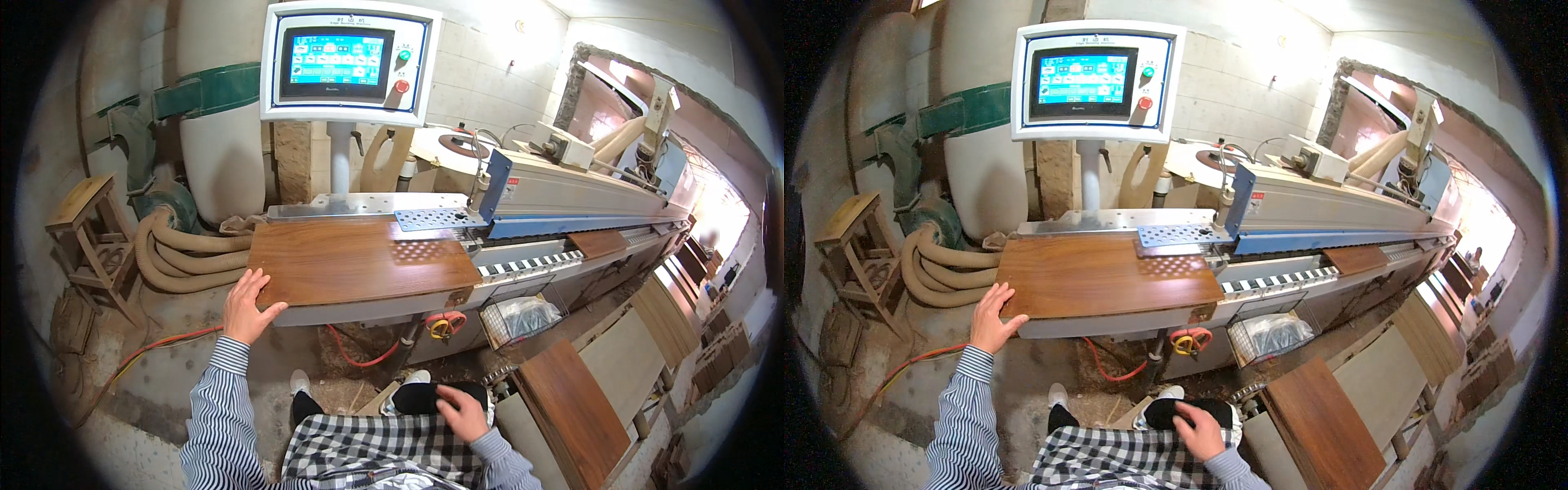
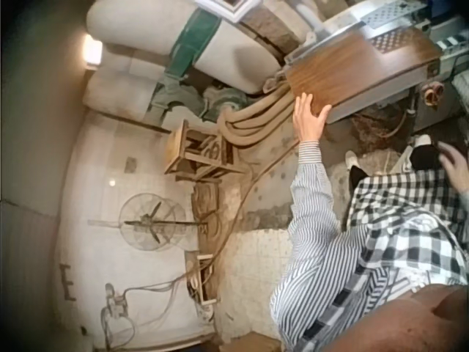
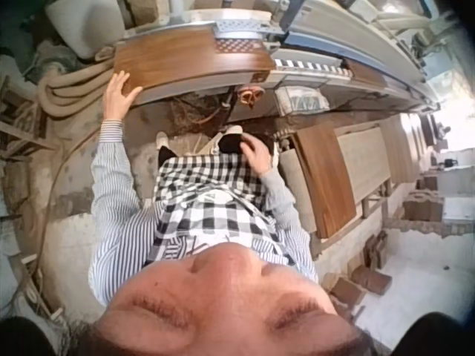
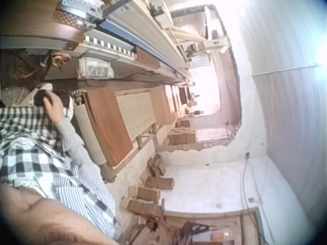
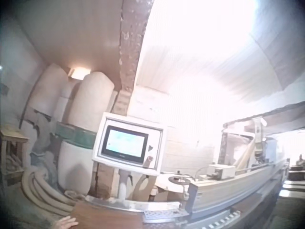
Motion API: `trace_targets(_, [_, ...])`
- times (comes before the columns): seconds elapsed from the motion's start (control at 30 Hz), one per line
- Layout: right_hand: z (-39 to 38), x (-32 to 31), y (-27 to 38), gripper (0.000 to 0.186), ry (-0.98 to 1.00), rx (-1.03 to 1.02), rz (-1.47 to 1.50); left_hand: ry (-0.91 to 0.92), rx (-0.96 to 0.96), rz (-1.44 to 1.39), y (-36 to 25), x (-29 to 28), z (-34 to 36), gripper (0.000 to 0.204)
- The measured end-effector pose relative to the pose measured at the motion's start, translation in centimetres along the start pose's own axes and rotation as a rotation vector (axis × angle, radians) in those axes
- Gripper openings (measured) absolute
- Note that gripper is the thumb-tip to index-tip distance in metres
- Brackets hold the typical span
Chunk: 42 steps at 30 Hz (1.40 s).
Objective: The person repeatedly places rectangular wooden boards onto a CNC machine's conveyor belt and guides them through the machine. The person handles each board one at a time, positioning it on the belt and allowing the machine to process it before retrieving the next board.
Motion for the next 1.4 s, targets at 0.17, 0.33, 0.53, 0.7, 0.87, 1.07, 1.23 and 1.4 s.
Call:
trace_targets(0.17, [-6.0,1.6,-1.8,0.035,-0.03,-0.165,-0.643,-0.002,-0.018,0.021,0.5,0.2,-0.3,0.061])
trace_targets(0.33, [-5.6,1.3,-2.7,0.026,-0.084,-0.114,-0.544,-0.027,0.007,0.016,0.9,-0.1,-0.3,0.063])
trace_targets(0.53, [-5.7,1.2,-2.6,0.025,-0.079,-0.092,-0.537,-0.073,-0.086,-0.107,3.3,-1.0,-1.9,0.055])
trace_targets(0.7, [-5.8,1.2,-2.8,0.025,-0.106,-0.12,-0.518,-0.057,-0.102,-0.147,3.2,-1.5,-2.2,0.05])
trace_targets(0.87, [-5.7,0.9,-2.1,0.023,-0.146,-0.148,-0.524,-0.083,-0.09,-0.182,3.6,-1.4,-2.2,0.05])
trace_targets(1.07, [-5.7,0.8,-2.0,0.023,-0.147,-0.151,-0.52,-0.079,-0.102,-0.216,3.4,-1.5,-2.1,0.052])
trace_targets(1.23, [-5.7,0.7,-1.8,0.023,-0.151,-0.153,-0.508,-0.082,-0.119,-0.248,3.7,-1.4,-2.1,0.053])
trace_targets(1.4, [-5.7,0.9,-2.0,0.023,-0.123,-0.129,-0.518,-0.065,-0.181,-0.27,2.2,-1.5,-1.7,0.057])
Point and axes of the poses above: each hand's wrist, its own z-axis towards the middle knuckle, its own x-axis out of the palm, y = z × x, the point moved 8 cm from there along z, towards the middle knuckle, and after that the axes turned 2 degrees about -z, right-handed, at the moved point
